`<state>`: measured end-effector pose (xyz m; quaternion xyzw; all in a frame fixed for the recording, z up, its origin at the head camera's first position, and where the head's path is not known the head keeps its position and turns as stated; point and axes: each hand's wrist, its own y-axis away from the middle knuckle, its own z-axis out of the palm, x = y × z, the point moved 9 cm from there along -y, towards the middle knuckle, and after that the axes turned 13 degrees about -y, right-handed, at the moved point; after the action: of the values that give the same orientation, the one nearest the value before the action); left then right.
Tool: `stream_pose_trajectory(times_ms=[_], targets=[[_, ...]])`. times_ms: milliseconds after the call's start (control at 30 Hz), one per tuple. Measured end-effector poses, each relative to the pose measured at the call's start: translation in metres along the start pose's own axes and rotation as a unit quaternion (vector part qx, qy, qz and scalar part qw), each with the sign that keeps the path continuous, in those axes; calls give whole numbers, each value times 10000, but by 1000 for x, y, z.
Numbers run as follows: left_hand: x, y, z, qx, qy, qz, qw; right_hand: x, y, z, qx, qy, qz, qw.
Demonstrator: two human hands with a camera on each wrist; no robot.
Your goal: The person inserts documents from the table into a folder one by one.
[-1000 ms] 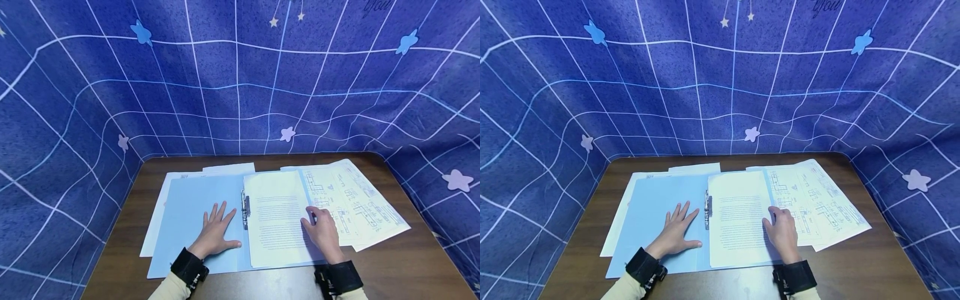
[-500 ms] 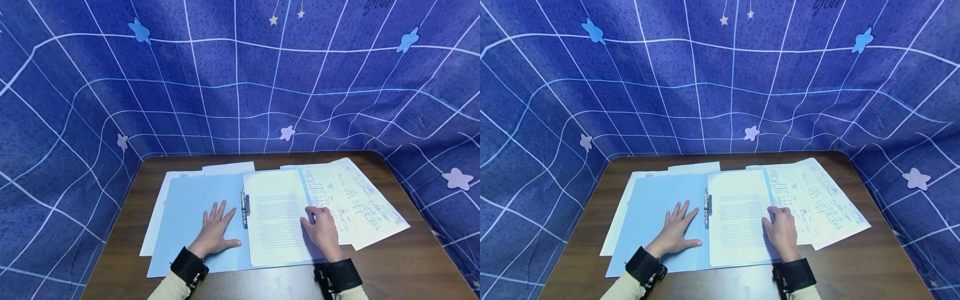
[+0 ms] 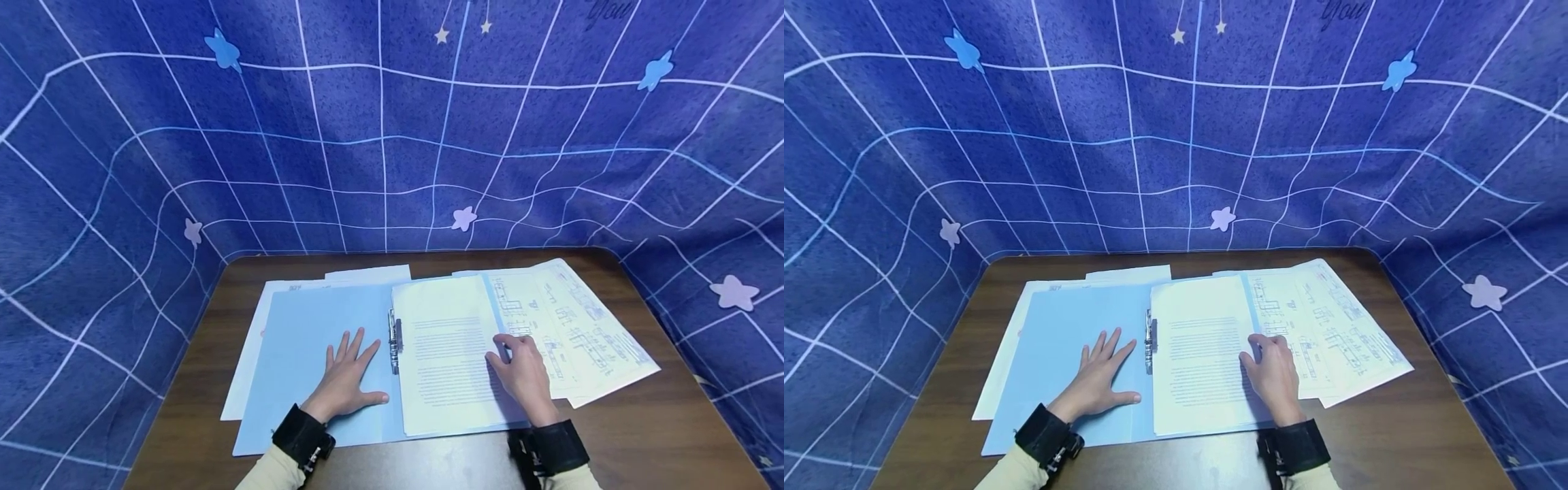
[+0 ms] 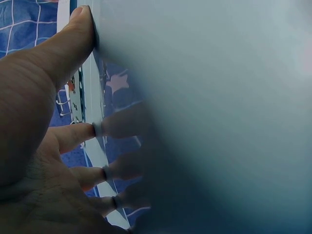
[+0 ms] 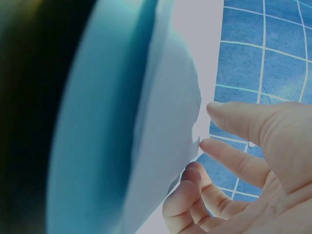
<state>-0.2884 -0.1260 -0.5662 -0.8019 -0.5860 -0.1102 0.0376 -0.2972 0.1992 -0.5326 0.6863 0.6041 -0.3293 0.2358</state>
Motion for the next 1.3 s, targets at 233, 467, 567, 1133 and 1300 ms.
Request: stream_pose_trajectory(times_ms=[233, 467, 567, 1133, 1300], targets=[[0, -2, 0, -33, -18, -10, 10000, -6, -6, -17, 169, -62, -167, 9997], [-2, -1, -4, 107, 40, -19, 9999, -4, -19, -44, 326, 2, -205, 9993], [-2, 0, -4, 117, 97, 5, 9999, 4, -25, -56, 384, 69, -122, 9992], [-2, 3, -3, -1, 322, -35, 9995, 57, -45, -109, 640, 530, 223, 9963], [-4, 5, -2, -22, 344, -28, 9994, 73, -50, -128, 655, 629, 362, 9952]])
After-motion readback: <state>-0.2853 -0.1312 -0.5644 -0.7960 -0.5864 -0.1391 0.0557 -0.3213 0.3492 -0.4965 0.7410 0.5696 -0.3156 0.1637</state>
